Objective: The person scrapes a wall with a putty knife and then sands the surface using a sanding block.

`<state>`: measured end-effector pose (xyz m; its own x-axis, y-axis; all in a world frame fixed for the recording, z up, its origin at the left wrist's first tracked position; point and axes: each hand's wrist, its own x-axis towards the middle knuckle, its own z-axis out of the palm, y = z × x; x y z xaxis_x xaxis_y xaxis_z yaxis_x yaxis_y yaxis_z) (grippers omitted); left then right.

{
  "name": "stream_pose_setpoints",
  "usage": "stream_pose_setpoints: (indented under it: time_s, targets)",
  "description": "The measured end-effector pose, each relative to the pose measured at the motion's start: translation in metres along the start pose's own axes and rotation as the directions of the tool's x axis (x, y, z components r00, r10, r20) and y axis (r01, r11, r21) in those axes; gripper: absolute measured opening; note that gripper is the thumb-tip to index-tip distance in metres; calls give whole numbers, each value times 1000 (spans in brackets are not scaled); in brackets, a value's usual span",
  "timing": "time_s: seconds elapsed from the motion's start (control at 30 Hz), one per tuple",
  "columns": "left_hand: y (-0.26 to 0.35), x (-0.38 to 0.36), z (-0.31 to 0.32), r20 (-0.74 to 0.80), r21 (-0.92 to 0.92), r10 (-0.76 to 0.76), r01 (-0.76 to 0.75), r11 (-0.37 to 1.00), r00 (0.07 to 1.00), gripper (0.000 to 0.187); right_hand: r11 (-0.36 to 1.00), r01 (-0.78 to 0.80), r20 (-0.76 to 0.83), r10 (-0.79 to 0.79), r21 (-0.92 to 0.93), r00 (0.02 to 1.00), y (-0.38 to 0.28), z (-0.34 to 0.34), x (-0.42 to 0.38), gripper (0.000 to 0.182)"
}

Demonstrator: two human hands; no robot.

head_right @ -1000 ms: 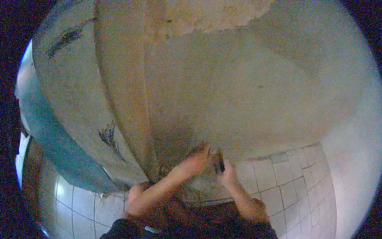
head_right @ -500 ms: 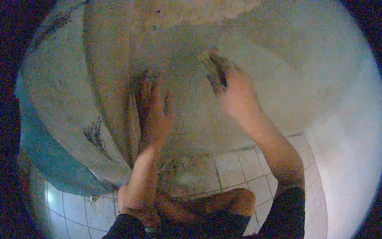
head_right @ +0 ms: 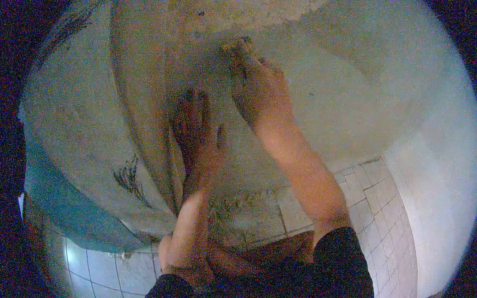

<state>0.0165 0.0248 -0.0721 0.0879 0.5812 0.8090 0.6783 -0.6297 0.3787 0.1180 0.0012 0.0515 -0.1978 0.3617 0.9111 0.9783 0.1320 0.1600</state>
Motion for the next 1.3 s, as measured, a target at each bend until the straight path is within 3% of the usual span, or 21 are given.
stream_pose_setpoints:
  time_s: [0.13,0.2,0.4,0.43,0.47,0.5,0.57,0.67,0.73,0.83,0.9,0.93,1.0,1.07,1.1,1.17,1.23,1.3]
  targets:
    - [8,2,-10,30,-69,-31,33,997,999,71,995,-59,14,58,82,998,-11,-2,-2,32]
    - [11,3,-5,8,78,-28,28,997,1000,72,985,-103,-10,105,140,994,-10,3,-6,31]
    - [11,2,2,-65,119,2,5,993,998,71,978,-69,-194,108,198,975,-3,18,24,30]
    - [12,3,0,-58,135,18,-10,991,998,71,948,-258,21,258,185,966,-15,-2,44,25]
    - [12,2,-2,-28,68,-5,7,998,1000,70,892,-433,239,395,134,887,-20,-11,53,23]
    - [12,2,-5,0,-1,-30,30,1000,1000,69,885,-443,236,404,143,884,-16,-5,46,23]
    - [5,1,-7,27,50,-2,1,999,1000,67,964,-218,2,220,151,975,-6,17,24,31]
    - [-5,1,-12,31,42,34,-36,998,999,63,936,-223,-146,269,272,952,-12,21,-12,28]
    - [-3,1,-13,26,-8,50,-50,999,998,61,949,-206,-103,236,238,966,-9,17,-5,28]
    - [6,2,-14,30,106,20,-23,994,999,61,963,-215,-16,220,163,975,-9,7,5,30]
    - [7,9,-21,240,13,-126,126,992,963,62,970,-201,12,201,137,979,-12,6,5,33]
    - [4,5,-18,244,10,-130,131,991,961,62,962,-220,54,214,164,975,-13,7,1,34]
    - [-4,0,-8,15,44,24,-25,999,1000,63,953,-230,90,216,199,972,-13,10,1,35]
    - [-2,2,-8,3,58,21,-22,998,1000,63,945,-99,-58,123,311,991,-8,13,6,30]
    - [1,1,-9,8,65,24,-25,998,1000,63,945,-109,-52,132,309,990,-6,14,5,30]
    - [1,-2,-3,18,81,17,-18,997,1000,63,993,-52,-32,56,109,998,-6,17,6,30]
    - [-5,-3,10,8,99,8,-9,995,1000,63,978,-90,-16,95,187,995,-16,9,5,31]
    - [-18,3,28,-250,314,155,-71,947,956,64,954,-112,-1,117,278,993,-21,9,10,32]
